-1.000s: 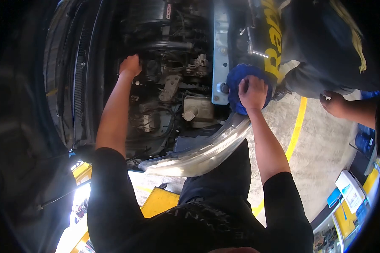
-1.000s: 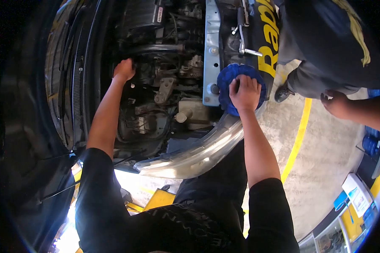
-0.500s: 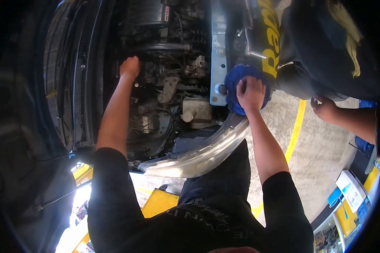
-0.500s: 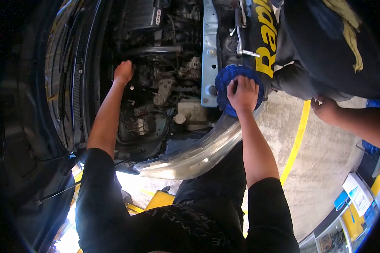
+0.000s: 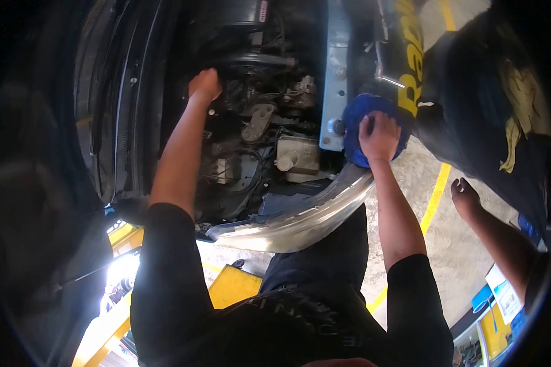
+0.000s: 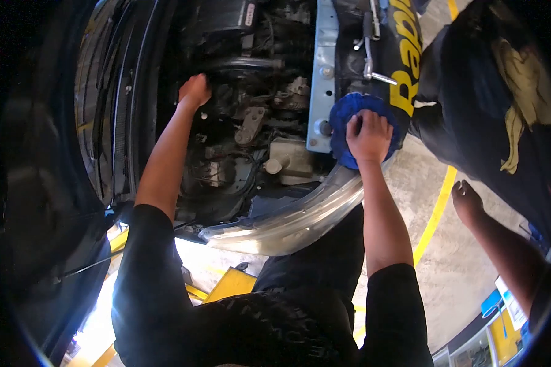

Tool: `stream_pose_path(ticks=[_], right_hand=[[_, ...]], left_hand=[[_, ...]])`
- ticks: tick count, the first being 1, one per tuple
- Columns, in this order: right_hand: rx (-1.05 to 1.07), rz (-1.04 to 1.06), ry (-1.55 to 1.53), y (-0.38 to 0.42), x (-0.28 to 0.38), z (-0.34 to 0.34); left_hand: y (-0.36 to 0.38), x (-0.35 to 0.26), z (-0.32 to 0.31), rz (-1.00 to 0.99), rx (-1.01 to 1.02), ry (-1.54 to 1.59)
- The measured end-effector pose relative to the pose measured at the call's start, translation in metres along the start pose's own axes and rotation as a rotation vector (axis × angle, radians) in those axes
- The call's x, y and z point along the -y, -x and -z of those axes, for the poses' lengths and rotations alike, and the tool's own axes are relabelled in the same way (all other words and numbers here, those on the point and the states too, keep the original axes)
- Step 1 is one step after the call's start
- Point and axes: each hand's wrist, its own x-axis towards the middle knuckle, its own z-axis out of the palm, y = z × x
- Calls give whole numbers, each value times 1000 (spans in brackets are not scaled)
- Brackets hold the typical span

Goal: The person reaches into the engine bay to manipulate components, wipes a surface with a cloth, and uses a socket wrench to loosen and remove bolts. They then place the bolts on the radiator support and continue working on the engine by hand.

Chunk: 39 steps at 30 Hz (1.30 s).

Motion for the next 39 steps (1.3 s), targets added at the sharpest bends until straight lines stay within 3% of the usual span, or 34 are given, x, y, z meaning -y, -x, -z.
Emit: stream_pose_path(ticks=[2,9,16,18,25,35,39], right_hand=[[-3,-2,-9,1,0,-1],[1,15,15,0,-1,-1],[6,3,9,-1,0,1],[12,-8,-18,-1,0,0],[-13,5,-13,-1,1,2],[-28,-1,-10,1,0,-1],[-12,-9,-5,0,0,-1]], left_hand=[[1,-4,9,96,85,55],[1,2,0,62,73,71],[0,-2,-4,150,70,78],[-1,4,-6,59,45,53],[-4,1,-3,135,108,71],[-9,3,-2,55,74,44],[-10,-1,3,134,107,53]])
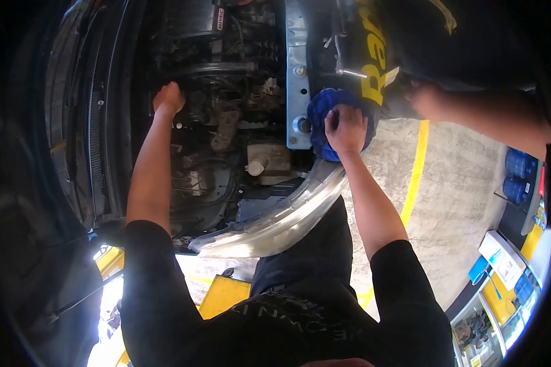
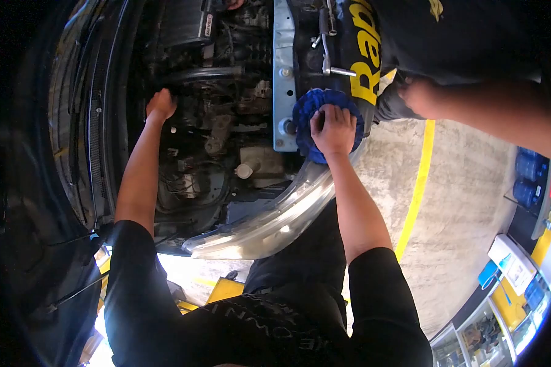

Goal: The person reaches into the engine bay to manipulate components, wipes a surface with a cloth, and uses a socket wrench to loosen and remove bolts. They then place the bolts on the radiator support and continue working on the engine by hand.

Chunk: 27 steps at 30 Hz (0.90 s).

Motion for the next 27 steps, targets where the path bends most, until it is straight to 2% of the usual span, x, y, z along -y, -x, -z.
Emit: stream_pose_path(ticks=[5,7,9,14,19,25,27], right_hand=[[2,1,13,0,-1,3],[19,-9,31,-1,3,5],[7,-12,54,0,3,2],[8,26,14,0,-1,0],[-11,27,21,-1,2,3],[-3,18,18,-1,0,2],[-12,15,8,-1,1,2]], left_hand=[[-9,2,-10,-2,-12,38],[-16,5,-14,-34,87,45],[-9,-2,-7,-12,96,24],[0,6,0,-184,80,21],[-7,14,-9,-253,90,-53],[-2,10,-2,-306,0,-40],[-6,5,6,-254,132,-125]])
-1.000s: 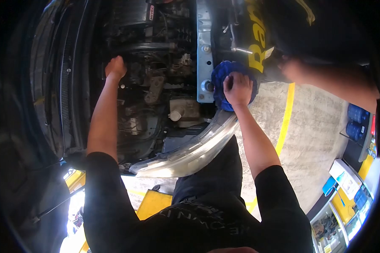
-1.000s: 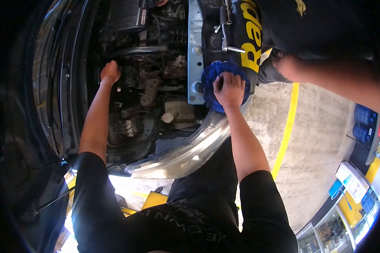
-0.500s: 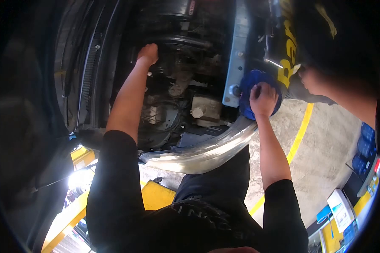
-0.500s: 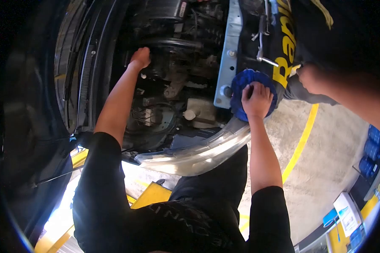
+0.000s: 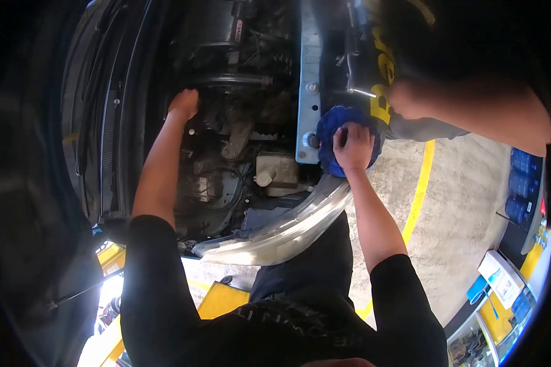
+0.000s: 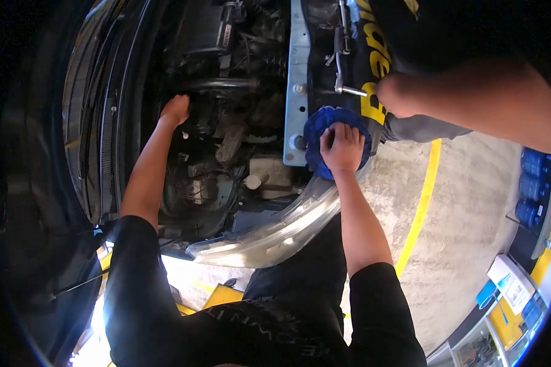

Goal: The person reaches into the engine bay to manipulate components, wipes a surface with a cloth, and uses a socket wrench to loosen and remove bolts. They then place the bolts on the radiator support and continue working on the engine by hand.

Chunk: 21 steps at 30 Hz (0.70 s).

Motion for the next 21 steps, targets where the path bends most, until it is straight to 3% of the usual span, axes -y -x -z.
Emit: stream_pose_path(ticks=[8,21], right_hand=[[25,-12,-41,0,1,4],[11,-6,-39,-1,1,2]], left_hand=[[-10,0,-2,45,110,-7],[-9,15,-20,-110,-14,-37]])
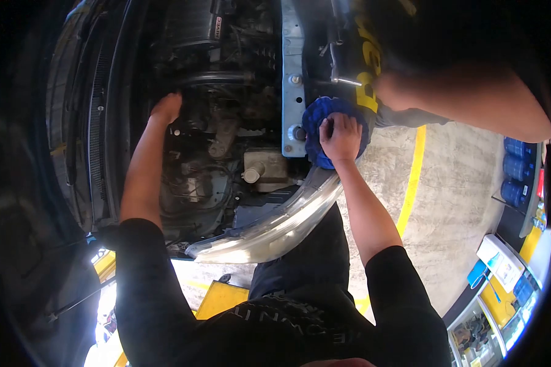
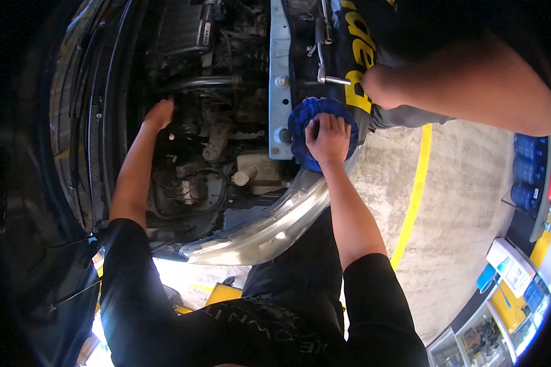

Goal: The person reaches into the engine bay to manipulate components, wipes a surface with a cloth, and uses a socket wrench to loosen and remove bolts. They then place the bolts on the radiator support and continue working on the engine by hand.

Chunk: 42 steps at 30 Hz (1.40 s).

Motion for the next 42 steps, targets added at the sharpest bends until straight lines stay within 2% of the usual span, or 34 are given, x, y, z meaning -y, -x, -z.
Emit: stream_pose_path(ticks=[6,7,9,10,13,14,15,17,19,20,21,23,25,26,27,29,30,31,32,34,37,42], right_hand=[[2,0,21,1,-2,-2],[9,9,34,1,-2,-3],[45,0,48,1,-1,-3],[49,13,25,2,-3,-5],[87,43,-2,3,-7,-4],[95,78,-12,4,-7,-2],[147,52,-44,2,-8,-1],[211,47,-72,-4,-13,5],[506,-73,-218,-21,-19,14],[579,-60,-386,-27,-34,8],[592,-49,-378,-37,-36,9],[468,383,-257,-72,-30,19],[584,461,-191,-114,-1,31],[563,559,-103,-127,1,22],[540,649,0,-141,-2,14],[665,702,352,-167,1,3],[651,697,380,-180,-7,1],[599,777,488,-189,-10,-5],[548,867,586,-194,-10,-11],[583,964,609,-212,-22,-11],[671,1252,651,-241,-44,-22],[944,1515,672,-260,-29,-8]], left_hand=[[3,-1,1,-45,36,-65],[-6,5,-17,-48,-52,-49],[5,-7,-8,38,-21,52],[14,-13,-9,56,-76,106],[43,-51,-5,291,-98,378],[60,-69,-2,363,-186,433],[73,-79,0,330,-129,483],[100,-103,-13,317,-232,619],[137,-124,-15,259,-320,748],[152,-134,-18,250,-341,821],[170,-144,-17,221,-410,918],[207,-165,-5,226,-490,1053],[237,-183,8,215,-418,1213],[250,-196,10,258,-441,1302],[260,-213,13,287,-459,1399],[283,-237,38,355,-346,1509],[289,-255,34,340,-402,1573],[296,-272,30,341,-460,1633],[303,-285,39,357,-416,1672],[309,-314,36,354,-410,1762],[314,-340,40,317,-439,1751],[313,-348,39,334,-504,1753]])
